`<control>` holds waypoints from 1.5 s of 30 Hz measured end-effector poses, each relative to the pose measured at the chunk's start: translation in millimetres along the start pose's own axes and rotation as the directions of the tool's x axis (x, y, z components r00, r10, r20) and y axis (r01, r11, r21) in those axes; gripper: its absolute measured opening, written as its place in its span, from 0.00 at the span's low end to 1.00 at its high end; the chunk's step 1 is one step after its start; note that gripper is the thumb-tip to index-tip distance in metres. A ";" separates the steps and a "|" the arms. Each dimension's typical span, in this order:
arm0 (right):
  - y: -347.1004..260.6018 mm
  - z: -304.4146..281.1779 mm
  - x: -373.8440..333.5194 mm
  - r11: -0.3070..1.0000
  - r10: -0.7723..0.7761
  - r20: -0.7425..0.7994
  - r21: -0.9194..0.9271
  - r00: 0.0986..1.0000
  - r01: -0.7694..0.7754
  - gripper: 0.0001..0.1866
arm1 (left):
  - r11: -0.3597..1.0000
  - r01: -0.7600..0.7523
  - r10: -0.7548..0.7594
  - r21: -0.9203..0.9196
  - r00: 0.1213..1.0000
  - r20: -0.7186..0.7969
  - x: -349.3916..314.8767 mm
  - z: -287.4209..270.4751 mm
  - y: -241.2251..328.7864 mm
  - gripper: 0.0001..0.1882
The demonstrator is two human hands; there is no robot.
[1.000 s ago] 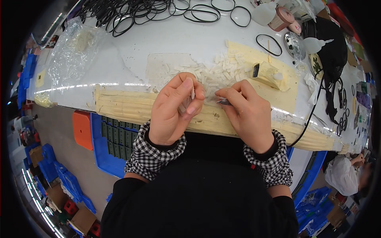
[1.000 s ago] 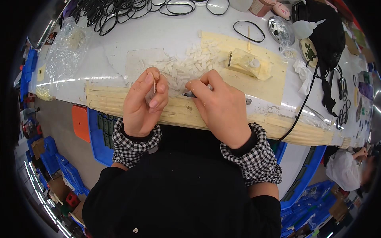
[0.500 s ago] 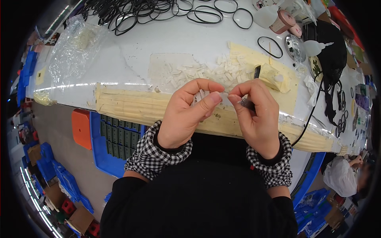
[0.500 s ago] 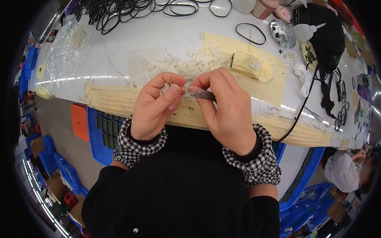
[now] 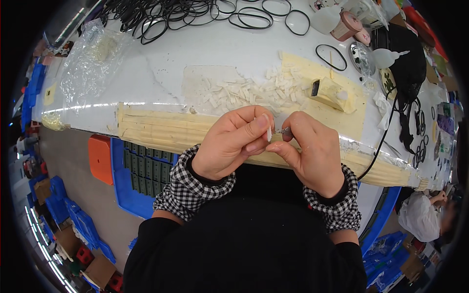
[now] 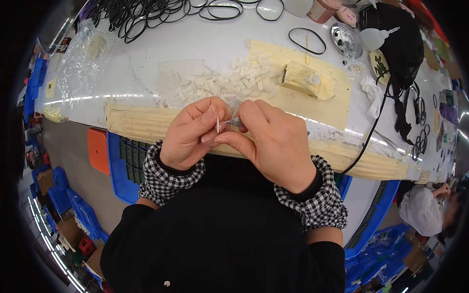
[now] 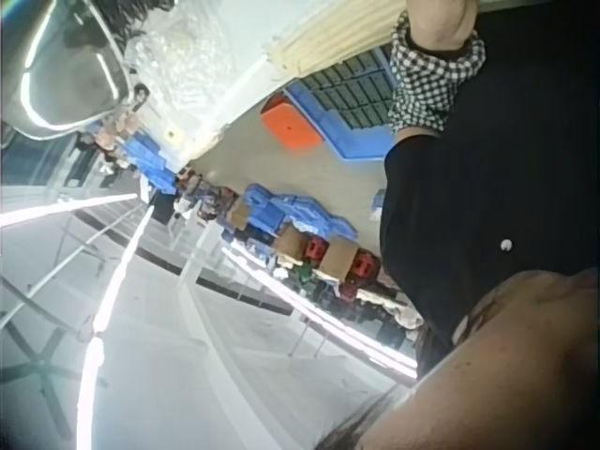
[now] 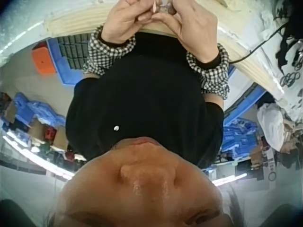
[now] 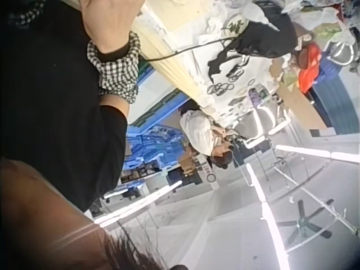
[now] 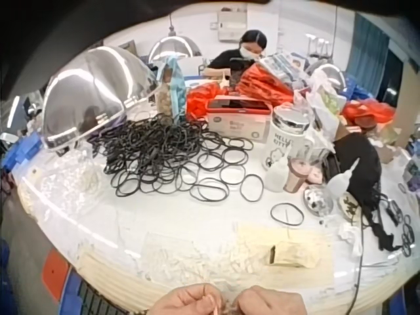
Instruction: The recorder uses a small trimming tool to remove flashing or excess material from molded plastic components.
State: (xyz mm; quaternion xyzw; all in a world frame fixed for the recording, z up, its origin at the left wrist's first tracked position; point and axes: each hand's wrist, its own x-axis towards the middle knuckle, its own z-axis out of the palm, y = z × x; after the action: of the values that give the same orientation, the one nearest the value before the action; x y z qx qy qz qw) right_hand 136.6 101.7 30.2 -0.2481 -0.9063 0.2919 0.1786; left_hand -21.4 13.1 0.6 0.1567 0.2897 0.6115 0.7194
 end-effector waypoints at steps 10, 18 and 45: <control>-2.4 1.2 0.9 0.999 -0.045 0.001 -0.014 0.999 0.045 0.17 | 0.997 0.042 -0.045 0.062 0.997 0.058 -1.1 -2.3 2.0 0.11; -3.0 1.6 0.3 0.997 -0.059 -0.003 -0.058 0.998 0.059 0.16 | 0.997 0.036 -0.040 0.074 0.997 0.059 -1.5 -1.8 2.9 0.10; -3.2 2.6 0.9 0.996 -0.043 -0.005 0.081 0.999 0.044 0.16 | 1.000 0.001 0.002 -0.028 0.994 0.107 0.8 -4.6 -5.6 0.10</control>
State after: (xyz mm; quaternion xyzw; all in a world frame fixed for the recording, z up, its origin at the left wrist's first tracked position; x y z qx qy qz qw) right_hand 133.4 98.8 30.3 -0.2213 -0.8986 0.3241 0.1963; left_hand -19.8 12.1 -6.4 0.1792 0.2418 0.6064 0.7360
